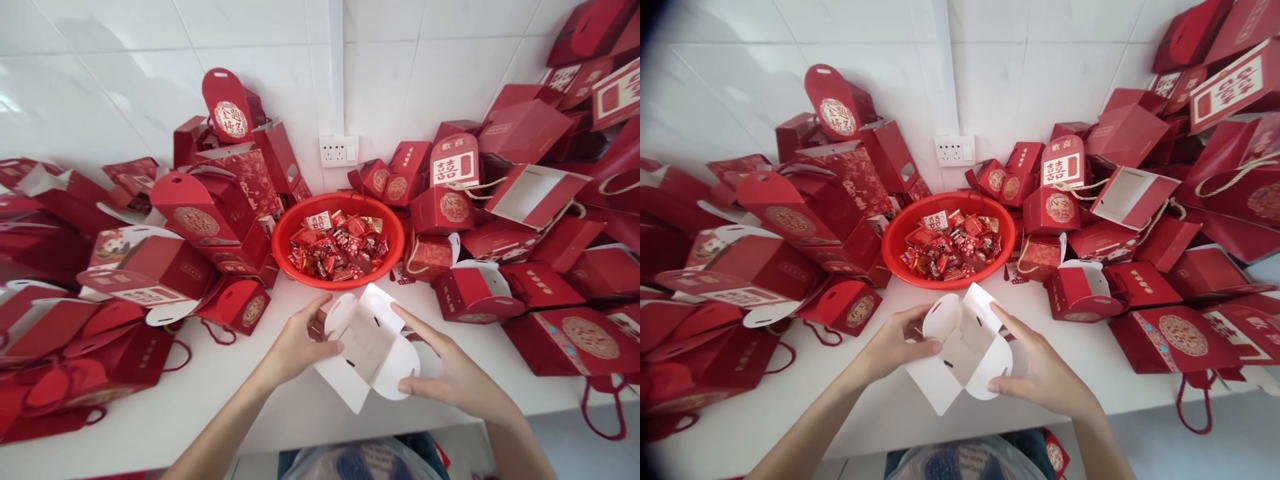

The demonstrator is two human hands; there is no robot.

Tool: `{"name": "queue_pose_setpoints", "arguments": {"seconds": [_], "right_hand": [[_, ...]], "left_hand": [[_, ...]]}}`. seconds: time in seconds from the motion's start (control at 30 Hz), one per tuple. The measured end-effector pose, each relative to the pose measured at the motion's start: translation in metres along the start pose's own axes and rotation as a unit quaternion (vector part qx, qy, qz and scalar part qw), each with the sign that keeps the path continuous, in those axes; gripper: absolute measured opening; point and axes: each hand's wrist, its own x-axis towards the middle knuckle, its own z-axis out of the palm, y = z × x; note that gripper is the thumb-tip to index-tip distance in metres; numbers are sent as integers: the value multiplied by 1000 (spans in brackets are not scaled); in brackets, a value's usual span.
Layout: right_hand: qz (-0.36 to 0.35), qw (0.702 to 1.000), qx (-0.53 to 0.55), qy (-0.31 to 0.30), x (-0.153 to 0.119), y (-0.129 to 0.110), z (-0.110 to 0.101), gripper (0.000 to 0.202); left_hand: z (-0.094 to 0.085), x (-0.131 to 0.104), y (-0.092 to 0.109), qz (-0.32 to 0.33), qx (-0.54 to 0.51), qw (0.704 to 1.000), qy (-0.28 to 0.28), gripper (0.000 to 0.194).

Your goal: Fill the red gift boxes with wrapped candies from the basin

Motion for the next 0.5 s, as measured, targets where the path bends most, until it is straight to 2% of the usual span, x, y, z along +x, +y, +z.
{"name": "queue_pose_setpoints", "arguments": {"seconds": [0.1,0.13,0.2,0.27,0.37,0.43,0.5], "right_hand": [[-13,1000,19,-16,4,-1,1,107],[-17,1000,19,-18,5,-2,1,107],[-24,999,9,-23,7,-4,2,104],[-34,999,-6,-25,8,-5,2,102],[-50,998,-27,-25,8,-5,2,100],[-57,997,-41,-23,8,-4,2,100],[-57,997,-53,-19,7,-3,2,99]], "left_hand": [[-2,2,-1,-9,-7,999,-35,53],[-3,2,-1,0,11,1000,-17,49],[-3,2,0,53,87,993,60,47],[-5,1,2,151,189,962,127,49],[-7,1,5,290,286,900,157,34],[-8,2,6,327,307,877,172,24],[-9,3,5,318,305,877,190,24]]}}
